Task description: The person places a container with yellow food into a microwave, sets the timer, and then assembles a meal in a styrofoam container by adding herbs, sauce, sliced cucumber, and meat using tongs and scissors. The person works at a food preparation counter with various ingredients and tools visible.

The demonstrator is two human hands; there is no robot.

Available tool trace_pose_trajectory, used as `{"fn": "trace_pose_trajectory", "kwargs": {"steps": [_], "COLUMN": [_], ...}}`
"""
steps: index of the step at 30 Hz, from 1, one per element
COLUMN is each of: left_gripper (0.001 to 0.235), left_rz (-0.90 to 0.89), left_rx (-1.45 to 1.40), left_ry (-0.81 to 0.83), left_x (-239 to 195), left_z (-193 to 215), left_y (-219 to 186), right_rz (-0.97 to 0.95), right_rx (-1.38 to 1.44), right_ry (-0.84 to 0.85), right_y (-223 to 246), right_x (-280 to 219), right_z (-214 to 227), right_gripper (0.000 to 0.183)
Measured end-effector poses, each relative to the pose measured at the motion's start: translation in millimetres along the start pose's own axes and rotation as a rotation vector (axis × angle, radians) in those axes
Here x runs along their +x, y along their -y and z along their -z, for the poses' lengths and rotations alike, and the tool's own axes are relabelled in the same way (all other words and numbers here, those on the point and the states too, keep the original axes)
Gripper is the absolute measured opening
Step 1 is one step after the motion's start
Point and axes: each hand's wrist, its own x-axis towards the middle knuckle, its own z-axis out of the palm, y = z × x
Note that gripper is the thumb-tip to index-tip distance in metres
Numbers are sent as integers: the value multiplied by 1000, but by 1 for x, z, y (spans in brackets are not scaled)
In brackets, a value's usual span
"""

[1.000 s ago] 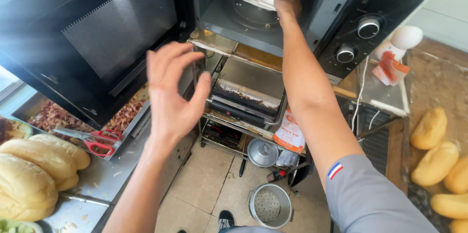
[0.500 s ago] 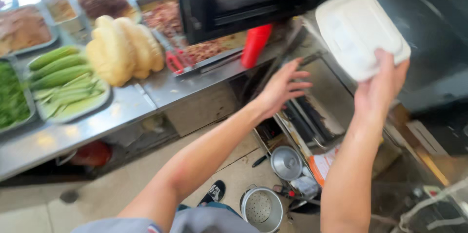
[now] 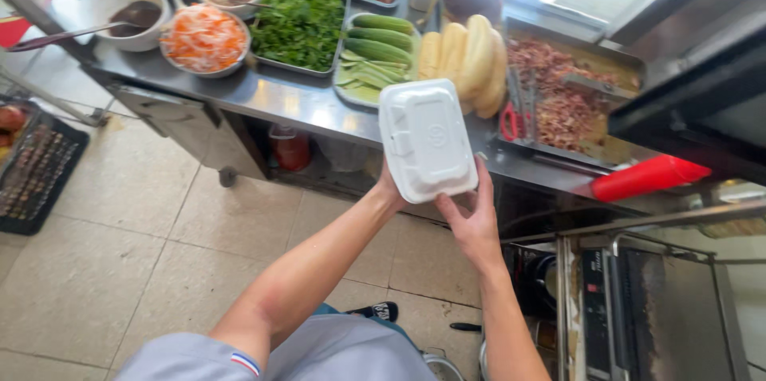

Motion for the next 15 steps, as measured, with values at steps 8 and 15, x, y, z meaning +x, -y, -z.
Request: {"fn": "trace_pose_trajectory", "kwargs": {"steps": [8, 15], "left_gripper": [70, 87], "left_rz": [-272, -448], "left_rx": [17, 118], "left_ry": [-152, -203], "left_x": [-105, -133], "left_z": [24, -10], "left_y": [-198, -290], "right_rz": [537, 155], "right_rx": [-572, -3], "right_ry": [302, 367], "right_y": [26, 4], "right_x": [29, 74], "right_z": [-192, -258], "right_gripper": [99, 59]}}
